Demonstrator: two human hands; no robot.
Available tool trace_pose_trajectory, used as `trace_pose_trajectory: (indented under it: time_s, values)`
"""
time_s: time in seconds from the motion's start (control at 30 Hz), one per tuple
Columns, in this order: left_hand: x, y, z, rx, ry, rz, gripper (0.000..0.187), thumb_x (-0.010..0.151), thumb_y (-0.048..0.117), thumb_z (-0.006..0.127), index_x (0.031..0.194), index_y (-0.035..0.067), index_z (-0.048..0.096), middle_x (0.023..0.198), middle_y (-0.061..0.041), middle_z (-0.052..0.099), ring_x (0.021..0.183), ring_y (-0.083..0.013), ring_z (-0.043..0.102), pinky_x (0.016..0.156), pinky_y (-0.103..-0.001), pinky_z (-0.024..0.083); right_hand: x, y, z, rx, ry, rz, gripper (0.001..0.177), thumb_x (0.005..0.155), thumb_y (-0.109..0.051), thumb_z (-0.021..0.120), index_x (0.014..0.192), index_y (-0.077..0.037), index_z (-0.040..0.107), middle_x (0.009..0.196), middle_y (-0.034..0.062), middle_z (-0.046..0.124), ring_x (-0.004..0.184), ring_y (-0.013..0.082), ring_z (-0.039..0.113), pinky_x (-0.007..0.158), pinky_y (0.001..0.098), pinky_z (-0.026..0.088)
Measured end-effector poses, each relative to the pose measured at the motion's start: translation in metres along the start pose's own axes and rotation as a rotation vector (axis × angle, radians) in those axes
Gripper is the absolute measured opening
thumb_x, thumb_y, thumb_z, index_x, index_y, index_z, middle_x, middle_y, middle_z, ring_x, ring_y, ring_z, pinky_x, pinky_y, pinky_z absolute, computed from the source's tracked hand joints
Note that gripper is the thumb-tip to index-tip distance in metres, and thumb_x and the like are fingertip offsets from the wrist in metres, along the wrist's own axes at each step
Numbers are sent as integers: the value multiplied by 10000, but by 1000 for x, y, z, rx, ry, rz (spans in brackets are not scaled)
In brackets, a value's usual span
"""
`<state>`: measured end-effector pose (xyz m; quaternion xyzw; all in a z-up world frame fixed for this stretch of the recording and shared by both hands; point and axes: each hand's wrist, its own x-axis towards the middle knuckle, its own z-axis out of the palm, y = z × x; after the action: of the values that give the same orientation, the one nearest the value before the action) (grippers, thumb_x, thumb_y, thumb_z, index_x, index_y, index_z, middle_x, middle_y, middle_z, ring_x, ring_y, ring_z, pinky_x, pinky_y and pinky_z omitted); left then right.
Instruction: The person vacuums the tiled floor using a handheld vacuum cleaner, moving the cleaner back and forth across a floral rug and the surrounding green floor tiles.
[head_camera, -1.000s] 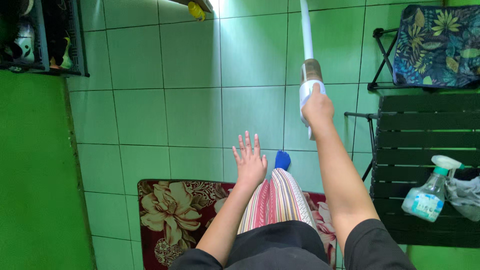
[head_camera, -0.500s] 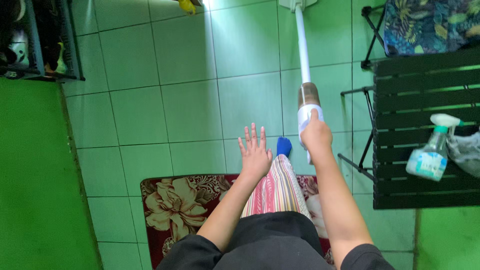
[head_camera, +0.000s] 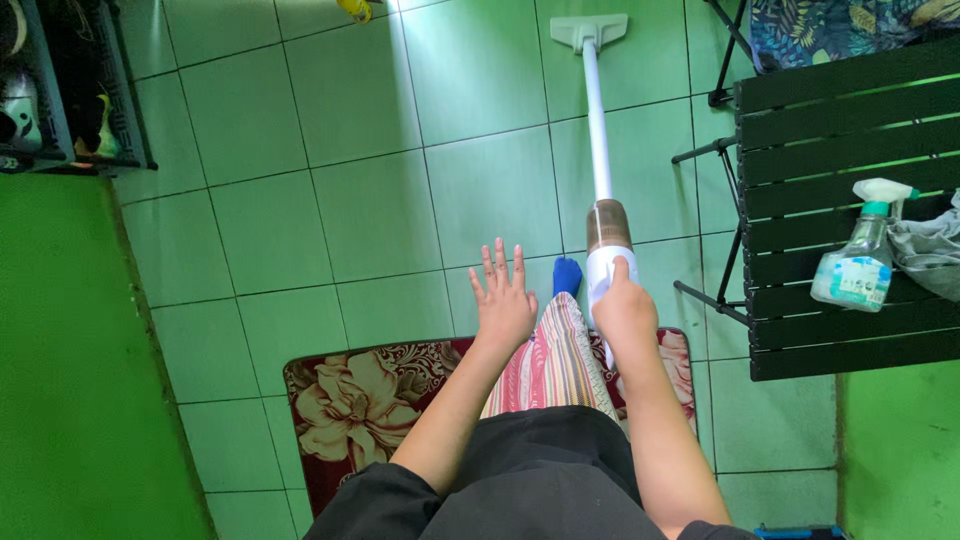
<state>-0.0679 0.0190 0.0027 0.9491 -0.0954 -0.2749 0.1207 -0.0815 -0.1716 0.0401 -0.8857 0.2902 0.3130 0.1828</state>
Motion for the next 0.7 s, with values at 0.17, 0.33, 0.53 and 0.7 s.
trace_pose_trajectory:
  time_s: [0.17, 0.33, 0.53, 0.7]
  values:
    - [-1, 0, -3, 2, 4, 1, 872, 911, 298, 566, 1634, 70, 134, 1699, -231, -38, 1567, -427, -67, 1205, -667, 3, 23, -6, -1, -14, -5, -6, 683, 866, -114, 591, 1512, -117, 368, 1049, 313, 706, 975, 487, 699, 863, 551, 552]
    - [2, -2, -11, 1, -47, -37, 875, 918, 287, 557, 1634, 59, 109, 1696, -238, -53, 1563, -434, -83, 1204, -663, -5, 63, -9, -10, -28, 34, -36, 670, 875, -121, 614, 1502, -112, 378, 1043, 308, 708, 969, 488, 702, 855, 554, 555]
    - [12, 0, -20, 21, -84, -85, 869, 926, 292, 537, 1635, 63, 89, 1693, -236, -71, 1557, -435, -97, 1209, -657, -5, 120, -20, -27, -26, 92, -80, 647, 865, -108, 627, 1468, -102, 395, 1031, 302, 706, 961, 494, 697, 835, 561, 556]
    - [25, 9, -28, 18, -118, -104, 870, 926, 296, 530, 1633, 57, 81, 1689, -245, -79, 1557, -439, -99, 1205, -661, 2, 168, -23, -38, -36, 124, -120, 638, 875, -110, 627, 1468, -86, 392, 1039, 304, 709, 960, 490, 702, 842, 555, 559]
